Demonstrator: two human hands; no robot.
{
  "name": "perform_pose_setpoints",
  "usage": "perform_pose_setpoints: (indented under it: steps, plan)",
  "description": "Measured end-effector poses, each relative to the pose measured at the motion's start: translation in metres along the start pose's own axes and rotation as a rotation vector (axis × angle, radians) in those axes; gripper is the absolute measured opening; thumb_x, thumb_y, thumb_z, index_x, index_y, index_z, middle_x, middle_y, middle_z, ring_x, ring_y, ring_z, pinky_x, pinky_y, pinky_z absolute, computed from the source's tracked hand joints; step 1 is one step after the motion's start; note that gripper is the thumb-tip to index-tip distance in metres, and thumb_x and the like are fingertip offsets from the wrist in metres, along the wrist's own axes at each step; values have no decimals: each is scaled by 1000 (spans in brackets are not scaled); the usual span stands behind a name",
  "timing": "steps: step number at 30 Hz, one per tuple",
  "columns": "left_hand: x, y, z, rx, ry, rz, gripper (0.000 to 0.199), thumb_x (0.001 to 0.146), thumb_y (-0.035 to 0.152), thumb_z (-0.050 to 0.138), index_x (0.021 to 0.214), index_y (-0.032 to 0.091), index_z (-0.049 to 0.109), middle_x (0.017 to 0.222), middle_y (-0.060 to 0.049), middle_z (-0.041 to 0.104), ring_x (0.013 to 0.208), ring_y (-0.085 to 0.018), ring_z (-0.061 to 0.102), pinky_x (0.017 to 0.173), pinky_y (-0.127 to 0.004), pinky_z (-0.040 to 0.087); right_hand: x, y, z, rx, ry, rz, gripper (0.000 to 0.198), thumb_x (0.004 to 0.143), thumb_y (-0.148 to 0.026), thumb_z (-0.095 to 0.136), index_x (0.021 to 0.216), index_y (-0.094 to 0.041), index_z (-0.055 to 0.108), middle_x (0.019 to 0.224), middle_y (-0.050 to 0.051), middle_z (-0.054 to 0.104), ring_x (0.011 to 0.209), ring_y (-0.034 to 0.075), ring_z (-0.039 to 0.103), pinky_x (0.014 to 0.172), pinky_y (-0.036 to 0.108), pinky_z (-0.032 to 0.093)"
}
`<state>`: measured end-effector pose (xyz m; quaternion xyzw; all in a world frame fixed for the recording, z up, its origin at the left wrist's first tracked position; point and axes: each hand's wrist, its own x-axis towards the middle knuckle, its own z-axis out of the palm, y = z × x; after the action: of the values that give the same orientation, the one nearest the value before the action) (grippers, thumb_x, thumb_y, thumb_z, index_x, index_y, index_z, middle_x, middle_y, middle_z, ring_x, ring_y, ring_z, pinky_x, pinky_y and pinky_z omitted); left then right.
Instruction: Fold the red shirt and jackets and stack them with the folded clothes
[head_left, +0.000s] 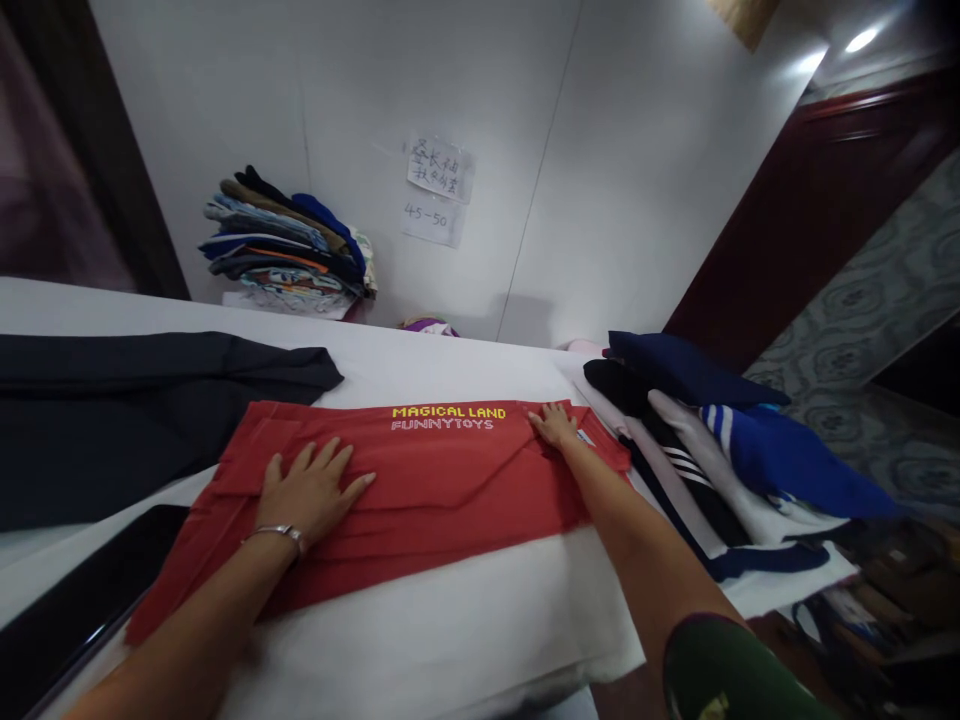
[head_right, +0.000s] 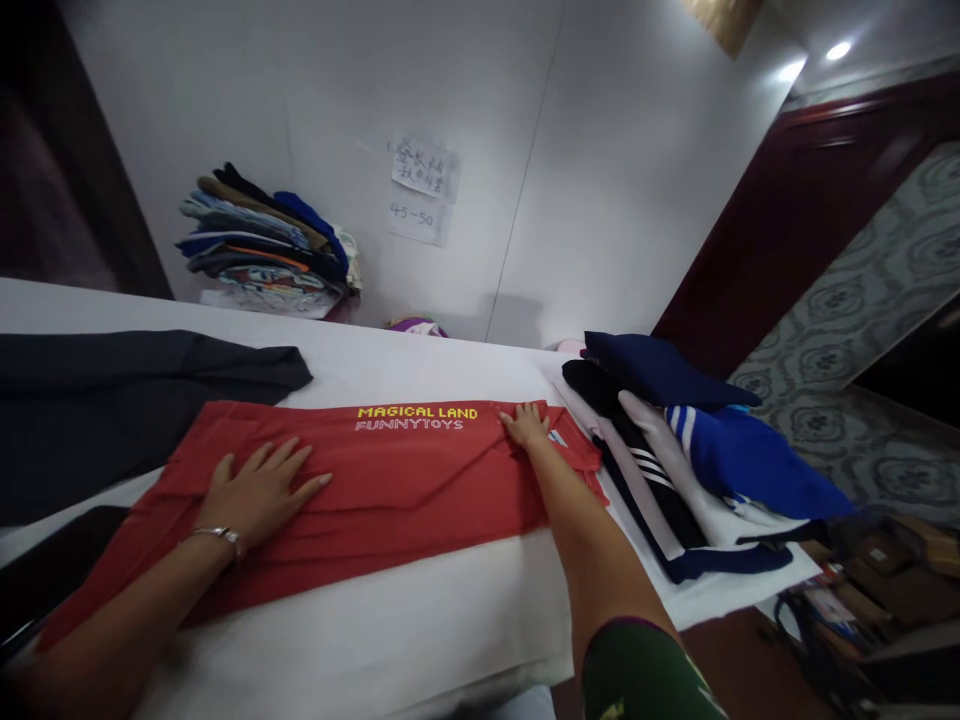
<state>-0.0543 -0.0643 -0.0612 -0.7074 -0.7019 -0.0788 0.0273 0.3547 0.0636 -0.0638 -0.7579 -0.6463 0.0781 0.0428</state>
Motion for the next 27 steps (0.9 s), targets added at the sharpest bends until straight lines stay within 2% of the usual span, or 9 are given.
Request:
perform_pose_setpoints:
  steps: [9, 13, 15, 17, 19, 21, 23, 27]
  plan:
    - [-4, 5, -2, -35, -14, -17, 65, 83, 59, 35, 133, 22, 50, 146, -9, 40, 134, -34, 32, 108, -59, 14, 6, 18, 6, -11, -22, 67, 66, 91, -53, 24, 144, -14, 30, 154, 13, 20, 143, 25, 13, 109, 60, 15]
    - [-8, 6, -2, -76, -20, -28, 63, 83, 61, 37, 133, 24, 49, 147, -9, 39, 136, -32, 30, 110, -57, 10, 2, 13, -2, -9, -39, 63, 65, 92, -52, 23, 144, -15, 30, 153, 16, 22, 142, 30, 14, 104, 65, 19]
    - [-10, 5, -1, -91, -19, -34, 63, 83, 61, 37, 134, 25, 49, 147, -8, 39, 136, -31, 29, 110, -57, 9, -3, 0, -5, 8, 8, 33, 64, 92, -52, 23, 145, -17, 30, 153, 15, 22, 141, 33, 15, 103, 66, 21]
    - [-11, 5, 0, -104, -16, -38, 63, 83, 62, 37, 134, 26, 49, 148, -8, 39, 137, -31, 28, 111, -57, 8, -15, -21, -5, 54, 86, -71, 61, 92, -51, 22, 145, -21, 29, 153, 12, 24, 141, 31, 17, 105, 63, 22]
    - [-12, 5, 1, -117, -15, -39, 63, 83, 62, 38, 134, 26, 49, 148, -8, 38, 137, -31, 27, 111, -57, 7, -36, -48, 2, 104, 120, -251, 58, 93, -50, 22, 145, -26, 30, 152, 7, 27, 141, 27, 20, 108, 59, 20]
    - [-13, 5, 0, -124, -17, -39, 64, 83, 63, 38, 134, 26, 49, 148, -8, 38, 137, -31, 27, 111, -56, 7, -63, -74, 13, 110, 74, -443, 57, 93, -52, 22, 144, -30, 31, 152, 3, 28, 141, 24, 20, 111, 56, 17]
    - [-14, 7, -1, -125, -24, -41, 65, 83, 64, 38, 134, 25, 49, 148, -8, 38, 137, -31, 27, 112, -56, 7, -87, -93, 27, 62, 26, -574, 57, 91, -56, 26, 142, -32, 34, 152, 1, 27, 141, 23, 21, 112, 54, 15]
    - [-16, 9, -7, -143, -40, -42, 65, 83, 64, 39, 132, 23, 49, 147, -8, 39, 136, -30, 29, 112, -55, 11, -108, -103, 45, -19, 47, -627, 57, 90, -55, 30, 140, -29, 41, 152, 3, 30, 140, 22, 23, 113, 50, 13]
